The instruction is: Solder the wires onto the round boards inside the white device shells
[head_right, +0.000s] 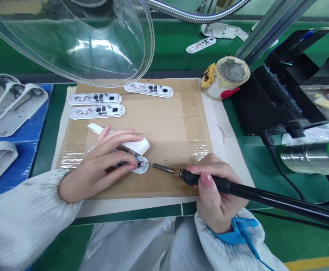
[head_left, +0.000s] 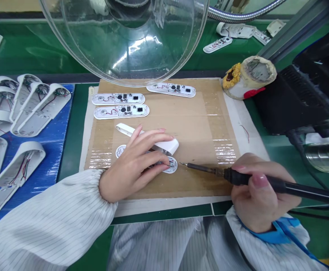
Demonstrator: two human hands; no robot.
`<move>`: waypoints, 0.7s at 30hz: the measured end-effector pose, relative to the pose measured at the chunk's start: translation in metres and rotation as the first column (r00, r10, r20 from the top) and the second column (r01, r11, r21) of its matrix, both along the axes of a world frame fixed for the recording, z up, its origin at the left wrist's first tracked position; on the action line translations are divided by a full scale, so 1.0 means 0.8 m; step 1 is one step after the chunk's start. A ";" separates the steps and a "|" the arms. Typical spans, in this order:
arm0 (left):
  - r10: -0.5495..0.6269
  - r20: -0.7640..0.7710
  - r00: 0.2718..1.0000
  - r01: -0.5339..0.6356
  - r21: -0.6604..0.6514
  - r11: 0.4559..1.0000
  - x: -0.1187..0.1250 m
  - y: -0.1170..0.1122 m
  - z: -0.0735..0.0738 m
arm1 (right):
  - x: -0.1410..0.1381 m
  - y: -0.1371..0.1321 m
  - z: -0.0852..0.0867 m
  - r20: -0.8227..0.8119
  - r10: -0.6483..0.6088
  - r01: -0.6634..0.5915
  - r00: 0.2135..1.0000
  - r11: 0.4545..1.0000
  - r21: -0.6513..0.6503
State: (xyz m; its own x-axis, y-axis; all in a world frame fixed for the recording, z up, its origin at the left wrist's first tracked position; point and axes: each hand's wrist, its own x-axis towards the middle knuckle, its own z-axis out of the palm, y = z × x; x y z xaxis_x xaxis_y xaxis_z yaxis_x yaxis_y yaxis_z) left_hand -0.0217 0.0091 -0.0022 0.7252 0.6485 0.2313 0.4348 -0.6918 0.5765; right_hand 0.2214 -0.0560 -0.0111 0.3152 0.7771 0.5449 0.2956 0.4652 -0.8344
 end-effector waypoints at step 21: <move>-0.005 -0.120 0.993 -0.001 -0.049 0.999 0.007 0.004 0.010 | -0.005 -0.005 -0.015 0.086 0.059 -0.060 0.995 0.998 0.007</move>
State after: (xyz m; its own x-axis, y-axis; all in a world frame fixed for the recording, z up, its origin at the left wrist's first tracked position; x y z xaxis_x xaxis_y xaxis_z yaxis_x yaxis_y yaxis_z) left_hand -0.0164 0.0127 0.0059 0.7471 0.6554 0.1110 0.5013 -0.6653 0.5533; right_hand 0.2175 -0.0604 -0.0231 0.2208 0.7878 0.5750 0.3371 0.4916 -0.8029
